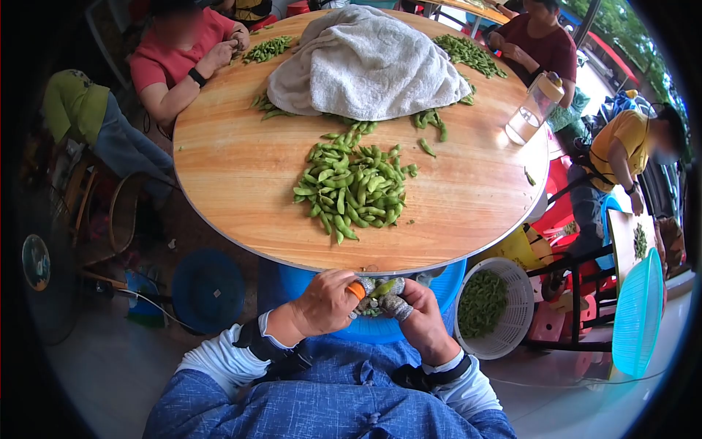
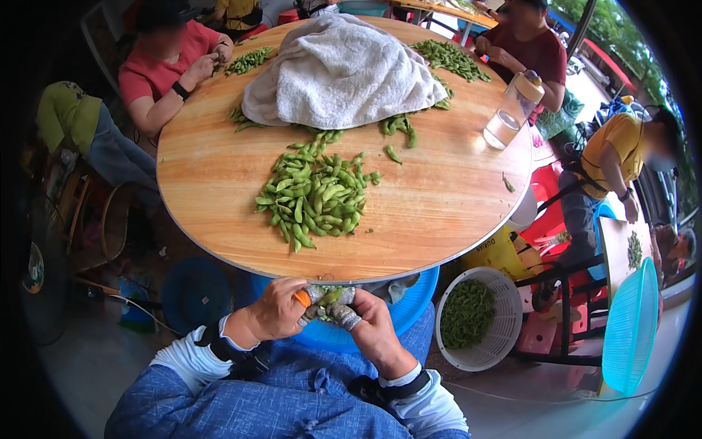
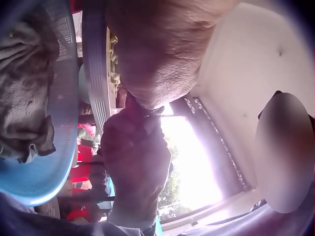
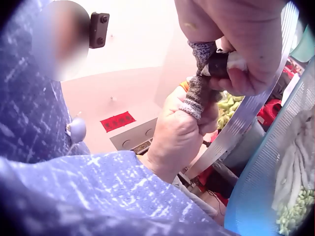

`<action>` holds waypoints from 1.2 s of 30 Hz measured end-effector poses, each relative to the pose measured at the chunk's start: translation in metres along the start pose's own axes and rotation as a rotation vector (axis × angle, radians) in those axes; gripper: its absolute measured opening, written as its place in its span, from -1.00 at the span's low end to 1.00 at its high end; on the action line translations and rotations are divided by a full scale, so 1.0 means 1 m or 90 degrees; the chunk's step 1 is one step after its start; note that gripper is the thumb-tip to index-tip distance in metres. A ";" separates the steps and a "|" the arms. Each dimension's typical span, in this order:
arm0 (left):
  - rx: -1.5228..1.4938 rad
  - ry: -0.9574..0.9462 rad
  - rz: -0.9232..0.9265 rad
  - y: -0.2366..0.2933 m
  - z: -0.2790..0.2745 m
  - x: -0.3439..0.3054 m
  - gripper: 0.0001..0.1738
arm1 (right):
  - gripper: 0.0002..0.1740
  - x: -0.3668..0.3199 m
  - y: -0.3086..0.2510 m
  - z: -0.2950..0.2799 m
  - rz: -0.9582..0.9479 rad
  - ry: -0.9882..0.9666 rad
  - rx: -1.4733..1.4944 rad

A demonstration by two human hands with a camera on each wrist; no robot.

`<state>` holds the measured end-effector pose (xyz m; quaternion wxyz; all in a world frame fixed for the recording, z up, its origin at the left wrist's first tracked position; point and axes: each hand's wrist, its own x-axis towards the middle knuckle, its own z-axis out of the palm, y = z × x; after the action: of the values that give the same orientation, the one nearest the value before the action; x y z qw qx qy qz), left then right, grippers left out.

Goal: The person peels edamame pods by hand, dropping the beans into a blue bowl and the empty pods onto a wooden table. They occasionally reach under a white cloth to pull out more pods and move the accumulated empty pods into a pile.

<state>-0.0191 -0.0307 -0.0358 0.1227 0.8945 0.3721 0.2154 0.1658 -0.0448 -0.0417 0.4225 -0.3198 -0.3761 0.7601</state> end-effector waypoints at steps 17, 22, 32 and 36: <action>-0.073 -0.006 -0.030 -0.001 0.009 -0.003 -0.63 | -0.75 -0.005 -0.002 -0.003 0.016 0.016 -0.056; 0.010 0.011 0.014 0.002 0.004 -0.002 -0.62 | -0.74 -0.007 -0.001 0.002 -0.032 0.014 -0.065; -0.660 0.015 -0.261 0.014 0.009 0.004 -0.78 | -0.79 -0.004 0.000 0.006 -0.122 0.011 -0.212; -0.980 0.032 -0.471 0.011 0.025 -0.006 -0.79 | -0.80 -0.002 0.002 0.003 -0.153 0.026 -0.348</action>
<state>-0.0044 -0.0443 -0.0559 0.7505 0.3779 0.3926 0.3739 0.1636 -0.0484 -0.0410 0.4151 -0.3905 -0.5933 0.5685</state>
